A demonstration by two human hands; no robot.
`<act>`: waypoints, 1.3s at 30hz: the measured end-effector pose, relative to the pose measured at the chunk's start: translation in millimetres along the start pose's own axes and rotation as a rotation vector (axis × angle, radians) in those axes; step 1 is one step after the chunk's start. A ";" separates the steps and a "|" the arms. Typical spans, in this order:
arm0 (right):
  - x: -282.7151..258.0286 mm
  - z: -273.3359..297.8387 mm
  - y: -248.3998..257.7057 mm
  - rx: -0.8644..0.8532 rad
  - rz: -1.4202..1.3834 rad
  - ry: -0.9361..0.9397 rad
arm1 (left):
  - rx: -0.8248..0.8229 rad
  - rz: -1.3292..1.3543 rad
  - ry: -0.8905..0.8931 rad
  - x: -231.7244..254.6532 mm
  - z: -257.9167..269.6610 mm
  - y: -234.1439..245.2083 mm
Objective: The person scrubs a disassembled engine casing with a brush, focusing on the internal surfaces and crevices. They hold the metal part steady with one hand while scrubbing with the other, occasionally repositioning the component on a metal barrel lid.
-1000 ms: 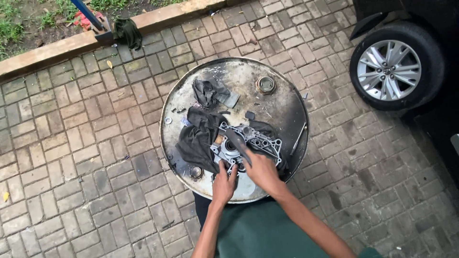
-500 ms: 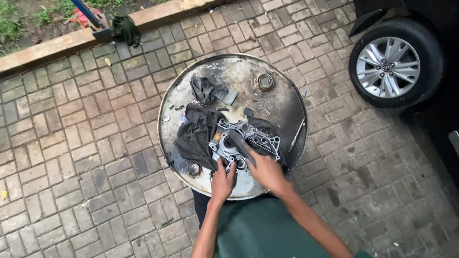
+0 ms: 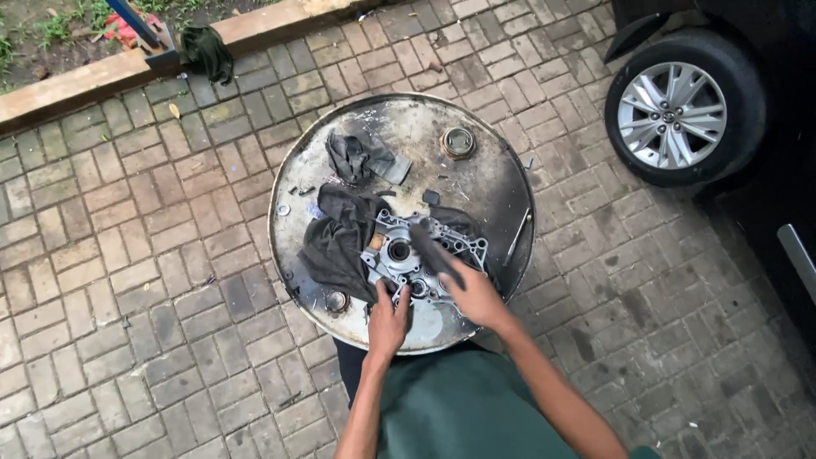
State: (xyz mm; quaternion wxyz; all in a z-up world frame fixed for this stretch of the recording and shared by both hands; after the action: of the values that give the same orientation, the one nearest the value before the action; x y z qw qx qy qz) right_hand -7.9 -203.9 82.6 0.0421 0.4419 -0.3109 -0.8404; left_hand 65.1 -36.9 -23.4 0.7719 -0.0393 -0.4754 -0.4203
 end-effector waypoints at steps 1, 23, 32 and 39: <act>10.9 1.4 4.3 0.000 0.001 0.003 | 0.002 0.001 -0.002 0.6 -0.4 0.5; 6.9 26.6 -35.6 -0.131 0.396 0.058 | 0.080 0.106 -0.103 4.3 6.3 1.7; -31.6 -13.0 -66.0 -0.118 0.412 0.143 | 0.060 0.190 -0.195 0.8 6.6 7.0; -13.9 6.3 -28.0 -0.127 0.472 0.093 | 0.051 0.229 -0.194 13.6 6.8 7.4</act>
State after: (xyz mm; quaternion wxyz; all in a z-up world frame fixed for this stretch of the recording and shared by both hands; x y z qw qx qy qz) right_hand 1.4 -173.5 79.5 0.2792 0.3918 -0.3498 -0.8039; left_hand 68.1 -37.3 -6.8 0.7660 -0.1141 -0.5505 -0.3117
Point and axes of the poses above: each hand's wrist, its own z-axis away from the middle knuckle, its own y-axis out of the back of the hand, x = y × z, the point moved 8 cm from there along -z, towards the middle knuckle, and after that the axes turned 6 degrees about z, right-handed, at the moved point
